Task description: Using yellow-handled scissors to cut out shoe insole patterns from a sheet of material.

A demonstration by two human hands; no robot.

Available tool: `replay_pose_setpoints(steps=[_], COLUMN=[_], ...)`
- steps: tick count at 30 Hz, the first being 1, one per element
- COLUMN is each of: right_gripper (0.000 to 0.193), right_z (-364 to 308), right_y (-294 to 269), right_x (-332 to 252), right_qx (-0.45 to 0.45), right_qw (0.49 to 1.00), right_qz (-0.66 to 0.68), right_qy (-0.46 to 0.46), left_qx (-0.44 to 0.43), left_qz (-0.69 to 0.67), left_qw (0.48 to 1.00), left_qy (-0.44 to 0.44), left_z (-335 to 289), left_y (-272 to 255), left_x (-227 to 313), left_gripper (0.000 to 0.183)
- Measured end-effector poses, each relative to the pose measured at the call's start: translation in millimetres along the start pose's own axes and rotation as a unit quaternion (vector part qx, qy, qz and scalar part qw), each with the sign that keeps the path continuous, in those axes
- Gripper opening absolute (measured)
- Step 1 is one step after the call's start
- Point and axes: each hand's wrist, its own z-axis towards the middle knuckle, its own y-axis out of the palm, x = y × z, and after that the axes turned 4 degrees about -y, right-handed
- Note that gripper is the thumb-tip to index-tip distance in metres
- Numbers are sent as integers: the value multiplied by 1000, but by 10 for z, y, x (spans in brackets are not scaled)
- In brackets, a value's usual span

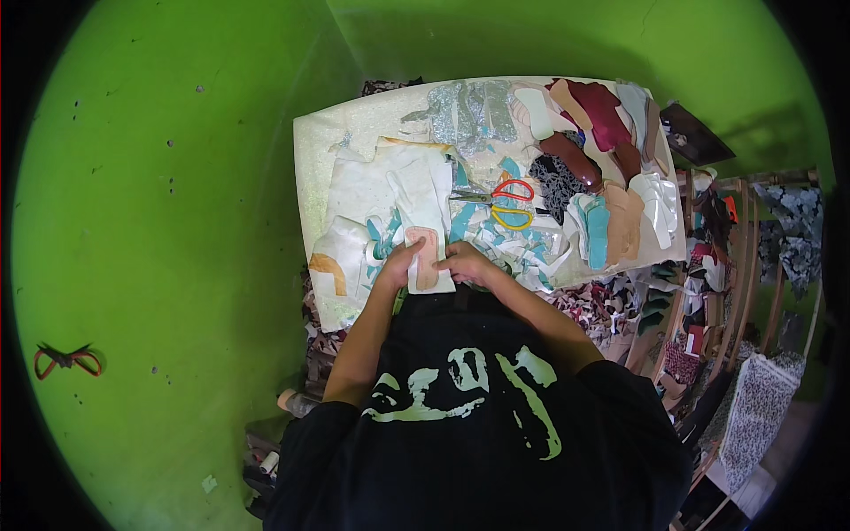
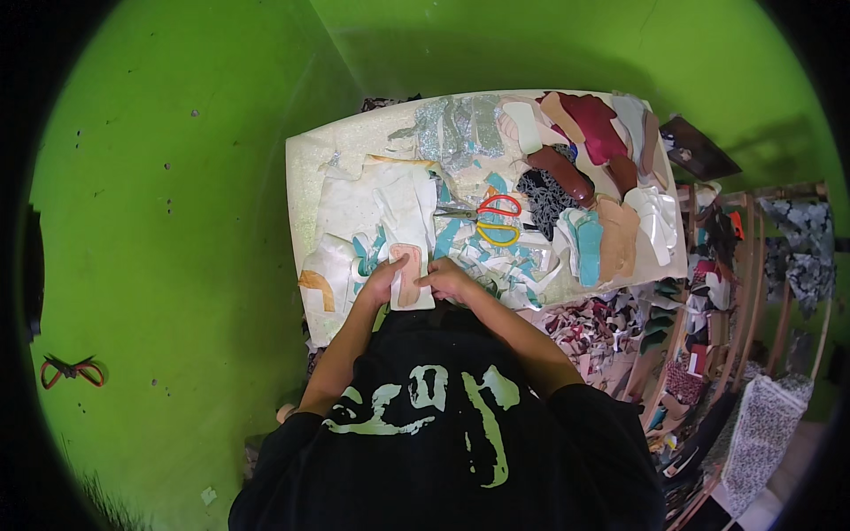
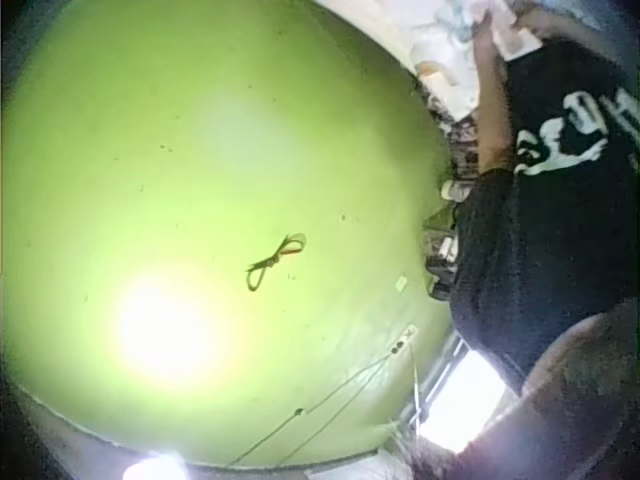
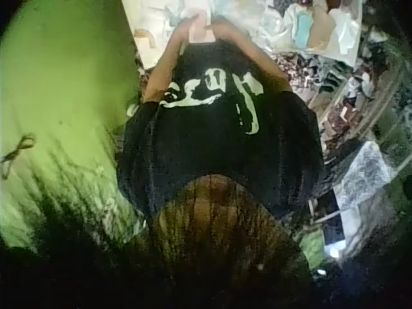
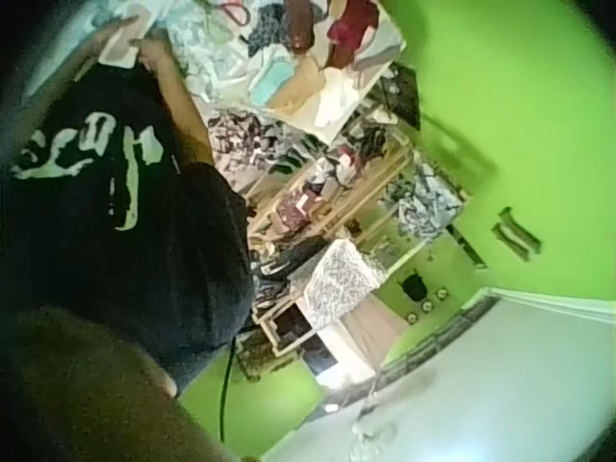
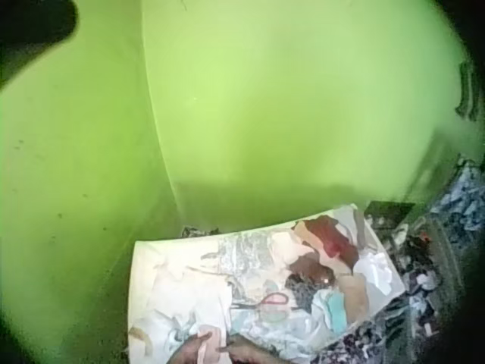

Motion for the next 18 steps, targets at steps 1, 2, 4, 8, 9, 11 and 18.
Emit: replay_pose_setpoints(steps=[1, 2, 4, 8, 9, 11, 18], right_gripper=[38, 39, 43, 43, 47, 55, 69], right_z=[-84, 4, 42, -133, -106, -88, -151], right_y=[-30, -194, -591, -1308, -1441, -1594, -1641], right_x=[-89, 19, 89, -153, -145, -164, -306], right_qx=[36, 115, 289, 325, 291, 266, 180], right_qw=[997, 970, 836, 724, 738, 743, 781], right_qz=[-61, -187, -353, -514, -500, -471, -582], right_qy=[7, -107, -305, -326, -348, -395, -137], left_qx=[9, 15, 27, 38, 39, 45, -4], left_qz=[21, 46, 52, 81, 82, 98, 133], left_qw=[1000, 999, 998, 995, 995, 992, 975], left_qy=[11, 21, 24, 34, 52, 67, 178], left_z=[-7, -45, -131, -215, -191, -202, -468], left_y=[5, 69, 100, -72, -98, -78, 221], left_x=[-28, -11, 32, -20, -26, 3, 346], left_gripper=[44, 42, 36, 33, 34, 37, 48])
